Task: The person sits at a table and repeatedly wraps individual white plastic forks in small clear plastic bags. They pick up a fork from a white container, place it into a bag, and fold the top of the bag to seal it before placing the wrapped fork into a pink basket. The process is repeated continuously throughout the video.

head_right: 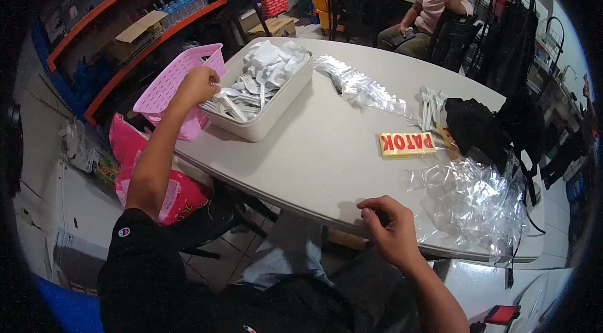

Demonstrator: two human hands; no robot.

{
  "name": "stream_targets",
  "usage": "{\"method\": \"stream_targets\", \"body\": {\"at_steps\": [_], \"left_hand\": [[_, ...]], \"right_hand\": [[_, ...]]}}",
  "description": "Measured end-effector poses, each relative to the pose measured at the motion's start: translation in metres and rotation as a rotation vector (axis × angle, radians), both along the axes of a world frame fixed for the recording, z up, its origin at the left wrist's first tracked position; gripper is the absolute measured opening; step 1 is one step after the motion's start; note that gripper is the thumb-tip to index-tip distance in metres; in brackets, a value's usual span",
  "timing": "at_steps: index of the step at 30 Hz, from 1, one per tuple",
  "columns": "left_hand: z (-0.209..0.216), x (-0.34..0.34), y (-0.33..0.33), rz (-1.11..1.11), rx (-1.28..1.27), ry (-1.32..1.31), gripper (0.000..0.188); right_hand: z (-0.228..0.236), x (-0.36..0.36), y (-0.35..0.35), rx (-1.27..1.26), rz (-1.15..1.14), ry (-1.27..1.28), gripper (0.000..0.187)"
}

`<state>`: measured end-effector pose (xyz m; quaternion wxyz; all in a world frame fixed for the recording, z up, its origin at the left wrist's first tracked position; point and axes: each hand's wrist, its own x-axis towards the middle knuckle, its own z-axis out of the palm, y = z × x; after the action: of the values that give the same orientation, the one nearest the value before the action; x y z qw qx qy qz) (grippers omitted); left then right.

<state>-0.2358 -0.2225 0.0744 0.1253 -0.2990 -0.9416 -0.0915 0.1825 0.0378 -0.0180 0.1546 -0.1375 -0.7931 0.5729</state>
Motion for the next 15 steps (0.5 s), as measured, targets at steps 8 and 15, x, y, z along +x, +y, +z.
{"method": "stream_targets", "body": {"at_steps": [8,15], "left_hand": [[0.095,0.1,0.025,-0.294,0.766,0.138,0.019],[0.023,0.256,0.089,-0.922,0.687,-0.417,0.011]], "right_hand": [[0.002,0.002,0.0,-0.135,-0.045,0.086,0.031],[0.016,0.001,-0.014,-0.57,0.191,0.166,0.04]]}}
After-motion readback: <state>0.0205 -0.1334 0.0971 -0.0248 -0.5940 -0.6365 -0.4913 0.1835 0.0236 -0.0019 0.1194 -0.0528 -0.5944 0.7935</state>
